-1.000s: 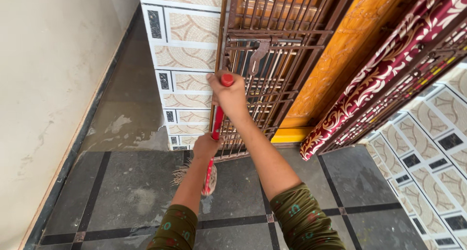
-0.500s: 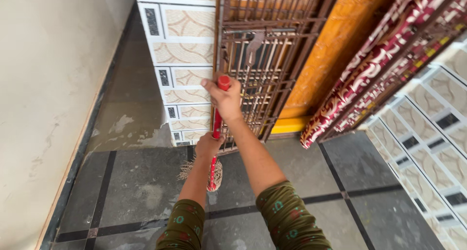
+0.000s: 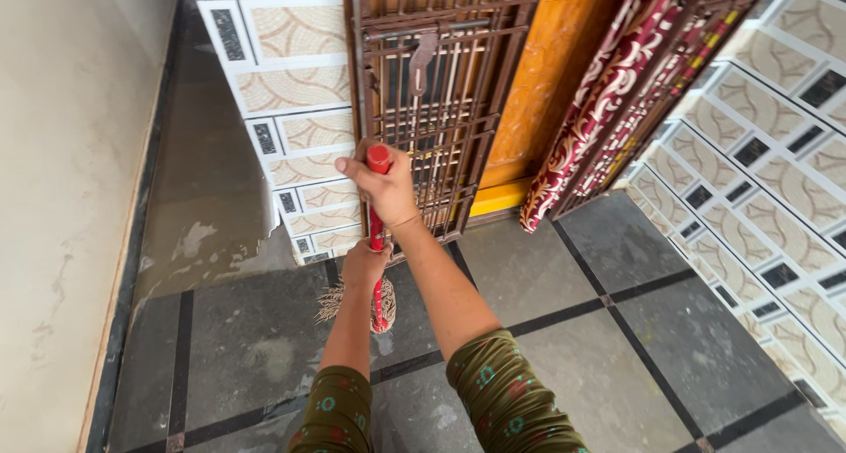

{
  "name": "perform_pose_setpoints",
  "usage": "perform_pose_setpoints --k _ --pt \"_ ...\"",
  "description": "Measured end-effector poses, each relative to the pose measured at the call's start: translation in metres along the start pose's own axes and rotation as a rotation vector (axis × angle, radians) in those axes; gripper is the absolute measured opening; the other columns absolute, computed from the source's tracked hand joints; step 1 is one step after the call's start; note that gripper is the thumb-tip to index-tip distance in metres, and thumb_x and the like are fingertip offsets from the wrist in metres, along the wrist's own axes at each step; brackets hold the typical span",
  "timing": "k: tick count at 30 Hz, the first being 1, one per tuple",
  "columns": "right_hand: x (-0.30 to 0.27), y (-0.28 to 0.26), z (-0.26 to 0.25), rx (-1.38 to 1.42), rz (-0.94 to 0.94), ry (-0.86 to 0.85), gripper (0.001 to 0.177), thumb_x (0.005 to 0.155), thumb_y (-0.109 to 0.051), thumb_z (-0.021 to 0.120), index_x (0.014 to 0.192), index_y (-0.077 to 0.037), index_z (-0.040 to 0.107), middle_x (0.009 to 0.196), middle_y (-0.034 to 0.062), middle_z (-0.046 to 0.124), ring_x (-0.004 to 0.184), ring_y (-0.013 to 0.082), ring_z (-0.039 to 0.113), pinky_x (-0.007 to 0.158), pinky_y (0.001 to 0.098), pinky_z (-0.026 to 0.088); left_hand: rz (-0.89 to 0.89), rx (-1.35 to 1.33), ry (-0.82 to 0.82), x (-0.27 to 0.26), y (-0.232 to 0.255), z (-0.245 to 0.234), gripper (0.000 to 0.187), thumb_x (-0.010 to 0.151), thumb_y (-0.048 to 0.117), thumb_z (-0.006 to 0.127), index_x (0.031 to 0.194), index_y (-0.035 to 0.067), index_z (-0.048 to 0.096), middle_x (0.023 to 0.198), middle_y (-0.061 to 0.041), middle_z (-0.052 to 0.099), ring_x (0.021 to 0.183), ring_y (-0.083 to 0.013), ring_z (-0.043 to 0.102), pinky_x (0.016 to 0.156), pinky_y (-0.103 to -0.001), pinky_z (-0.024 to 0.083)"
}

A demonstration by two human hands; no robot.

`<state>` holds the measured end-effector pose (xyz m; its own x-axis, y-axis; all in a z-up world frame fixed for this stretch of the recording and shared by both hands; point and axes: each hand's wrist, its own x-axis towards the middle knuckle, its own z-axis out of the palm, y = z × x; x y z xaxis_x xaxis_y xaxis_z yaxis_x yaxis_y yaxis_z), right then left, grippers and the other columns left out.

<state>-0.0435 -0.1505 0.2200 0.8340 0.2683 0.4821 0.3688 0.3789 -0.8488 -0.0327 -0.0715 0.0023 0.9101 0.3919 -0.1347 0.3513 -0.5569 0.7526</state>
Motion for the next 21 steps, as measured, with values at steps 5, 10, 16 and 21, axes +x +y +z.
perform_pose_setpoints --k 5,10,16,21 --pt "-0.013 0.001 0.000 0.001 -0.009 -0.039 0.032 0.089 -0.012 0.080 0.072 -0.006 0.053 0.057 -0.0041 0.048 0.047 0.0050 0.041 0.044 0.0244 0.029 0.006 -0.015 0.010 -0.010 -0.008 0.002 0.039 0.083 0.051 0.070 0.105 0.019 0.079 0.093 -0.014 0.078 0.096 -0.0367 0.073 0.086 -0.047 0.056" --pt "-0.022 0.001 0.005 -0.068 -0.023 -0.075 0.031 0.089 -0.014 0.081 0.072 -0.005 0.056 0.056 -0.0041 0.049 0.047 0.0049 0.042 0.044 0.0252 0.032 -0.011 -0.008 0.004 -0.013 -0.016 0.001 0.040 0.082 0.050 0.071 0.104 0.018 0.079 0.094 -0.015 0.078 0.096 -0.0365 0.074 0.086 -0.047 0.057" --pt "-0.029 0.001 0.003 -0.046 0.048 -0.155 0.031 0.089 -0.015 0.080 0.072 -0.005 0.056 0.055 -0.0045 0.047 0.046 0.0044 0.041 0.043 0.0246 0.030 -0.020 -0.007 0.078 -0.018 -0.026 0.008 0.040 0.082 0.049 0.072 0.107 0.018 0.079 0.100 -0.017 0.076 0.101 -0.0382 0.072 0.089 -0.048 0.056" --pt "-0.032 -0.001 -0.024 0.039 0.069 -0.166 0.033 0.089 -0.013 0.080 0.072 -0.006 0.053 0.058 -0.0052 0.047 0.046 0.0044 0.040 0.042 0.0244 0.031 -0.044 -0.014 0.074 -0.021 -0.015 0.025 0.043 0.082 0.050 0.072 0.110 0.017 0.077 0.106 -0.017 0.076 0.104 -0.0383 0.072 0.090 -0.050 0.056"
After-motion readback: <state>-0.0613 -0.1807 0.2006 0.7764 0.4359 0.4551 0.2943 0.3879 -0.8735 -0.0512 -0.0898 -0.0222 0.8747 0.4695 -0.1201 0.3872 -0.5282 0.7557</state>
